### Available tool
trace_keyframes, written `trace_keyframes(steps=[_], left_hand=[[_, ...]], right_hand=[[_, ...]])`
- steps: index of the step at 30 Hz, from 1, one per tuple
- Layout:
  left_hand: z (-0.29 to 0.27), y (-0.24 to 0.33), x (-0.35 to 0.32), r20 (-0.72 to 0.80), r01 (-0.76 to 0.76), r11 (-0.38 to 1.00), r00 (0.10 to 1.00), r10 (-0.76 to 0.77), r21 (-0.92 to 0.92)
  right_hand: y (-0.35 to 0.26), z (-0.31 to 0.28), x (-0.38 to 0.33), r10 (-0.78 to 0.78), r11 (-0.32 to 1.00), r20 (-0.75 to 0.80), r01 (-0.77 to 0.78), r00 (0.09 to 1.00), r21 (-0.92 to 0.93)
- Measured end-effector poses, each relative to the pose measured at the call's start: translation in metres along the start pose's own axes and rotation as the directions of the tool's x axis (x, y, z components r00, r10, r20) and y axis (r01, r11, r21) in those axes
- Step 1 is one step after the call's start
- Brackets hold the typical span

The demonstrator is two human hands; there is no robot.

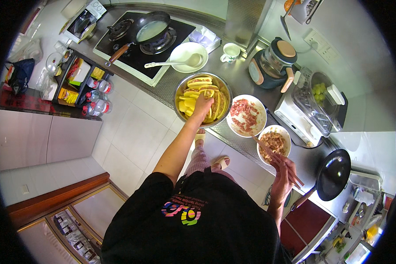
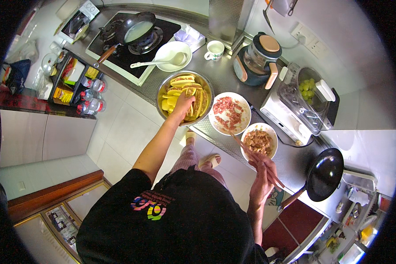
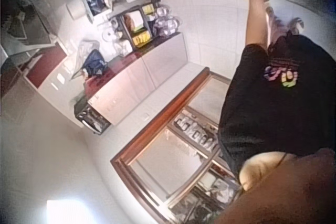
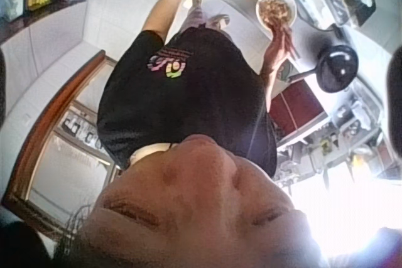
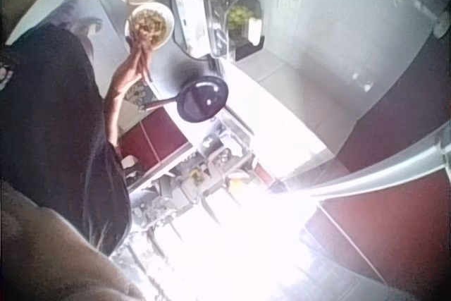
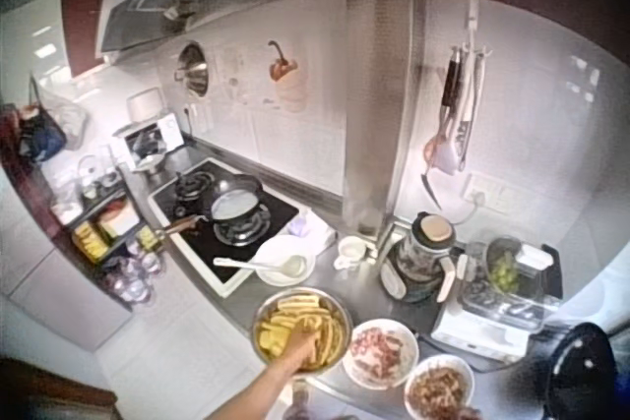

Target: The person assembles food by placing a brown mixture onto yellow flatbread slices using chopsticks. They pick up each slice, add the mixture, and place the filled slice into a metal bowl.

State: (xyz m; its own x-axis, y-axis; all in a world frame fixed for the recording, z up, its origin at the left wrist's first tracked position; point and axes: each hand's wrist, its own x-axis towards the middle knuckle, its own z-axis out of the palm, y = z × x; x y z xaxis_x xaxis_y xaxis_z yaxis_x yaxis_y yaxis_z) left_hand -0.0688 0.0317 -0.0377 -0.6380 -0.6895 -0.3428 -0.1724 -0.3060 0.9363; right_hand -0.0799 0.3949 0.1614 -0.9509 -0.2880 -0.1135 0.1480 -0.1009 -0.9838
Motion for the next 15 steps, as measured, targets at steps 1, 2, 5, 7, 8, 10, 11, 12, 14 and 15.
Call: trace_keyframes(steps=[1, 2, 5, 7, 8, 10, 11, 12, 14, 15], left_hand=[[0.002, 0.0, -0.001, 0.001, 0.021, 1.0, 1.0, -0.021, -0.012], [0.003, 0.001, -0.005, 0.05, 0.065, 0.995, 0.997, -0.062, -0.072], [0.001, 0.011, -0.014, 0.202, 0.147, 0.988, 0.97, -0.134, -0.047], [-0.002, 0.021, -0.019, 0.232, 0.04, 0.983, 0.969, -0.082, 0.178], [-0.005, 0.027, -0.018, 0.251, -0.043, 0.935, 0.967, -0.051, 0.353], [-0.011, 0.034, -0.02, 0.34, -0.253, 0.819, 0.938, 0.075, 0.516], [-0.014, 0.036, -0.018, 0.362, -0.258, 0.751, 0.932, 0.027, 0.608], [-0.017, 0.036, -0.013, 0.389, -0.287, 0.675, 0.921, 0.0, 0.68], [-0.022, 0.032, -0.002, 0.443, -0.367, 0.524, 0.896, -0.022, 0.769], [-0.024, 0.027, 0.004, 0.472, -0.415, 0.453, 0.881, -0.014, 0.789]], right_hand=[[0.001, 0.001, 0.0, 0.006, 1.0, 0.003, -0.006, 1.0, 0.004], [0.001, 0.002, -0.001, 0.013, 1.0, 0.01, -0.013, 1.0, 0.001], [0.003, 0.006, -0.001, 0.033, 0.999, 0.024, -0.033, 0.999, -0.007], [0.003, 0.009, -0.001, 0.042, 0.999, 0.024, -0.042, 0.999, -0.012], [0.004, 0.01, -0.002, 0.048, 0.999, 0.025, -0.047, 0.999, -0.014], [0.004, 0.012, -0.003, 0.055, 0.998, 0.032, -0.055, 0.998, -0.018], [0.005, 0.013, -0.003, 0.06, 0.998, 0.028, -0.06, 0.998, -0.021], [0.005, 0.014, -0.004, 0.065, 0.998, 0.031, -0.064, 0.997, -0.028], [0.006, 0.016, -0.005, 0.065, 0.997, 0.034, -0.064, 0.997, -0.031], [0.006, 0.017, -0.005, 0.061, 0.998, 0.035, -0.06, 0.998, -0.028]])
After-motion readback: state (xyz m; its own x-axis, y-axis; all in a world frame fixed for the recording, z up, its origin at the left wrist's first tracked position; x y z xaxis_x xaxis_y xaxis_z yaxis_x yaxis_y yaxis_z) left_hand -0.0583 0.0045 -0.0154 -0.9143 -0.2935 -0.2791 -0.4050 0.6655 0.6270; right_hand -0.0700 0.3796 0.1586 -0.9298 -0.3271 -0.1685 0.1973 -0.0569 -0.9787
